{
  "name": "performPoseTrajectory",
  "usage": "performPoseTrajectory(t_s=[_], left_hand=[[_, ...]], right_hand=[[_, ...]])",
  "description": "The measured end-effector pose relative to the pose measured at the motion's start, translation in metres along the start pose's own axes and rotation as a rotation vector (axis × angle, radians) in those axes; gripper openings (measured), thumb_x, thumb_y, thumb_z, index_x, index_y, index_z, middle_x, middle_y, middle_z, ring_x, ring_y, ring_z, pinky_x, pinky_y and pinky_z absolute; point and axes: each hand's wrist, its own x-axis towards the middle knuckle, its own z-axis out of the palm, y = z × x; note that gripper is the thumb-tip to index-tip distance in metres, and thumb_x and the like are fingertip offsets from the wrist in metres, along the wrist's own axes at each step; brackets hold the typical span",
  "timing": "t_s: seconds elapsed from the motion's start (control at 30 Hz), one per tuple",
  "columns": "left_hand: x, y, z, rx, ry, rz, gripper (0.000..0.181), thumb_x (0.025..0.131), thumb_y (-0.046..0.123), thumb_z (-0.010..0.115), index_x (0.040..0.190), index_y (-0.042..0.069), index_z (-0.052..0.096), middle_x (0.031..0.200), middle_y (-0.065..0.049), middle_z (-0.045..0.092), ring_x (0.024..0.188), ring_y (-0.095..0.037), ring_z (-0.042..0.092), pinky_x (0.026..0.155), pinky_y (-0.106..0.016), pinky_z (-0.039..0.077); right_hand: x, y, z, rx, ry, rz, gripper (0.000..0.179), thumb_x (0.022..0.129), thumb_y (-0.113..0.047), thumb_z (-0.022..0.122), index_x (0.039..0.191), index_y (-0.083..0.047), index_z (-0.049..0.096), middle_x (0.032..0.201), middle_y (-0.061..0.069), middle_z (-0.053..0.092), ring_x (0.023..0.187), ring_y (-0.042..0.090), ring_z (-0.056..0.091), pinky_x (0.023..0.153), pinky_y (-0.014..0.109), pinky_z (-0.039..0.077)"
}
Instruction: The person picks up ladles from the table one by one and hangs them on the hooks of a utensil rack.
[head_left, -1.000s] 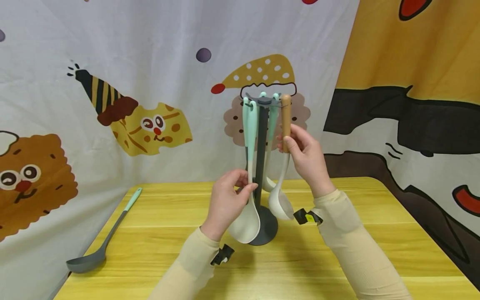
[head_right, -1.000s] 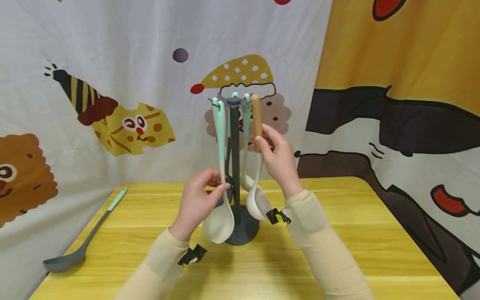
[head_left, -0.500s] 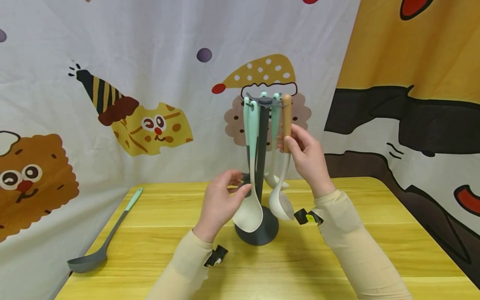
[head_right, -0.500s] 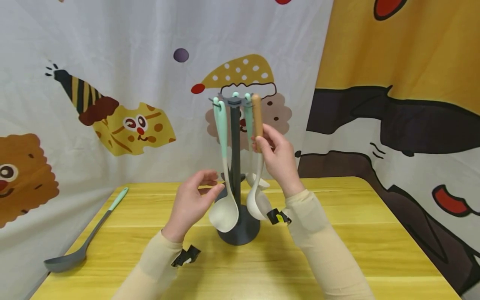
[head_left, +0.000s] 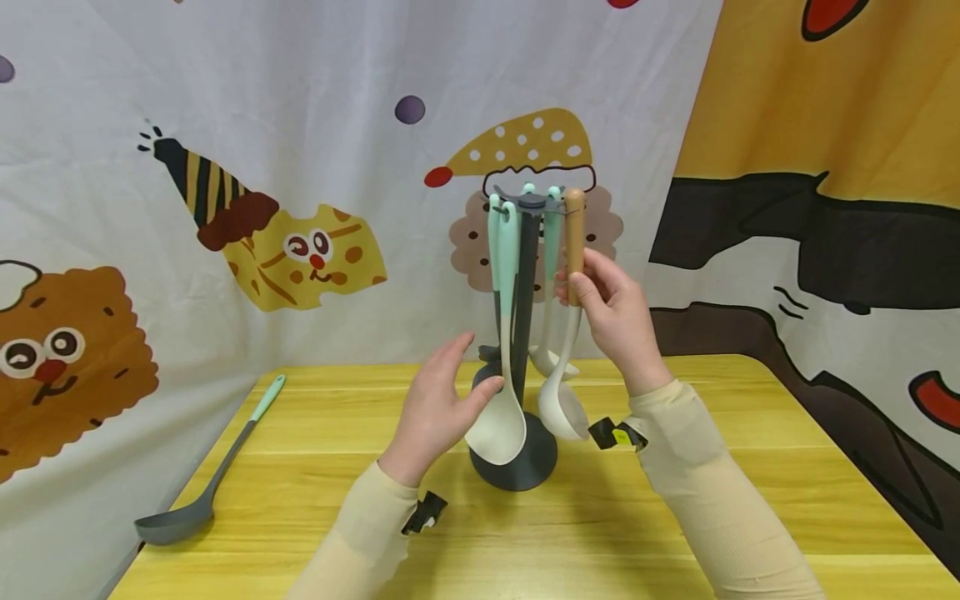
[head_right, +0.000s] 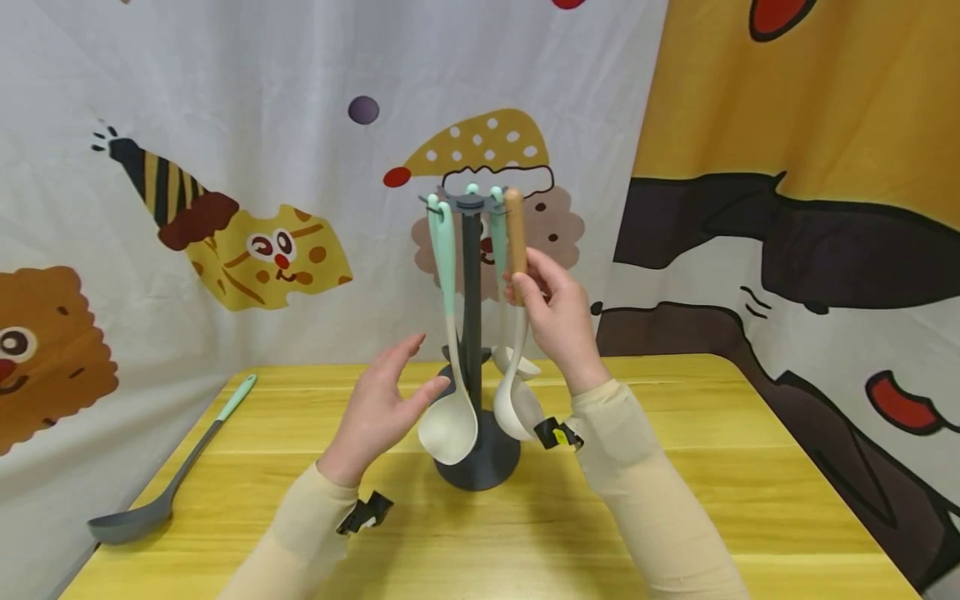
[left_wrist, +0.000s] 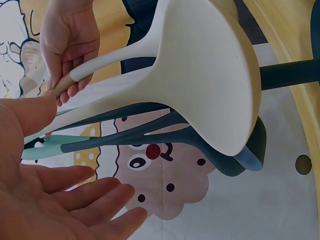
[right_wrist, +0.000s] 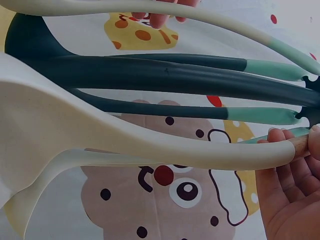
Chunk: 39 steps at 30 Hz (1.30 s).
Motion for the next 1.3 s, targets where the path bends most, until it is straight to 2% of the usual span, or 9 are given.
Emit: performPoseTrajectory(t_s=[0.23,0.43,0.63,0.77,0.97,1.3], left_hand=[[0.000,-0.005,0.000,0.008,-0.051,0.018,0.075,0.093,0.041,0.069,0.149,0.001,0.040,0.152,-0.018,0.040,0.140,-0.036,0.035,0.112,-0.051,0.030],[-0.002,-0.010,-0.002,0.019,-0.103,-0.006,0.082,0.095,0.049,0.063,0.154,0.002,0.030,0.160,-0.017,0.023,0.147,-0.036,0.021,0.115,-0.055,0.021],[-0.004,-0.015,-0.003,0.082,-0.127,-0.007,0.089,0.095,0.055,0.057,0.157,0.004,0.021,0.163,-0.021,0.008,0.148,-0.043,0.009,0.114,-0.063,0.012],[-0.006,-0.022,-0.003,0.122,-0.137,-0.015,0.090,0.094,0.060,0.053,0.158,0.007,0.018,0.163,-0.022,0.004,0.148,-0.043,0.003,0.111,-0.069,0.009],[-0.009,-0.032,-0.003,0.175,-0.167,-0.074,0.092,0.095,0.065,0.048,0.160,0.013,0.010,0.164,-0.017,-0.005,0.149,-0.038,-0.007,0.109,-0.073,0.002],[-0.015,-0.054,-0.007,0.282,-0.187,-0.128,0.093,0.095,0.064,0.049,0.160,0.013,0.008,0.163,-0.018,-0.008,0.148,-0.039,-0.011,0.108,-0.073,-0.002]], right_hand=[[0.000,-0.001,0.001,-0.010,-0.001,0.001,0.036,0.103,-0.014,0.052,0.136,0.001,0.054,0.110,0.014,0.063,0.092,0.016,0.065,0.085,0.025,0.054],[0.000,-0.001,0.001,-0.004,0.001,-0.005,0.037,0.103,-0.014,0.052,0.137,0.002,0.054,0.110,0.015,0.063,0.091,0.015,0.066,0.085,0.025,0.054],[0.000,-0.001,0.001,0.004,0.006,-0.008,0.037,0.103,-0.013,0.052,0.137,0.002,0.053,0.110,0.016,0.064,0.090,0.014,0.066,0.084,0.025,0.054],[0.000,0.000,0.001,0.005,0.008,-0.009,0.036,0.103,-0.013,0.052,0.136,0.001,0.054,0.110,0.015,0.064,0.090,0.014,0.066,0.084,0.025,0.054],[0.000,0.000,0.001,0.004,0.009,-0.008,0.036,0.103,-0.013,0.052,0.136,0.002,0.054,0.110,0.015,0.064,0.090,0.015,0.066,0.085,0.025,0.054],[0.000,0.000,0.001,0.003,0.008,-0.007,0.036,0.103,-0.013,0.052,0.136,0.001,0.055,0.110,0.015,0.063,0.091,0.015,0.066,0.085,0.025,0.054]])
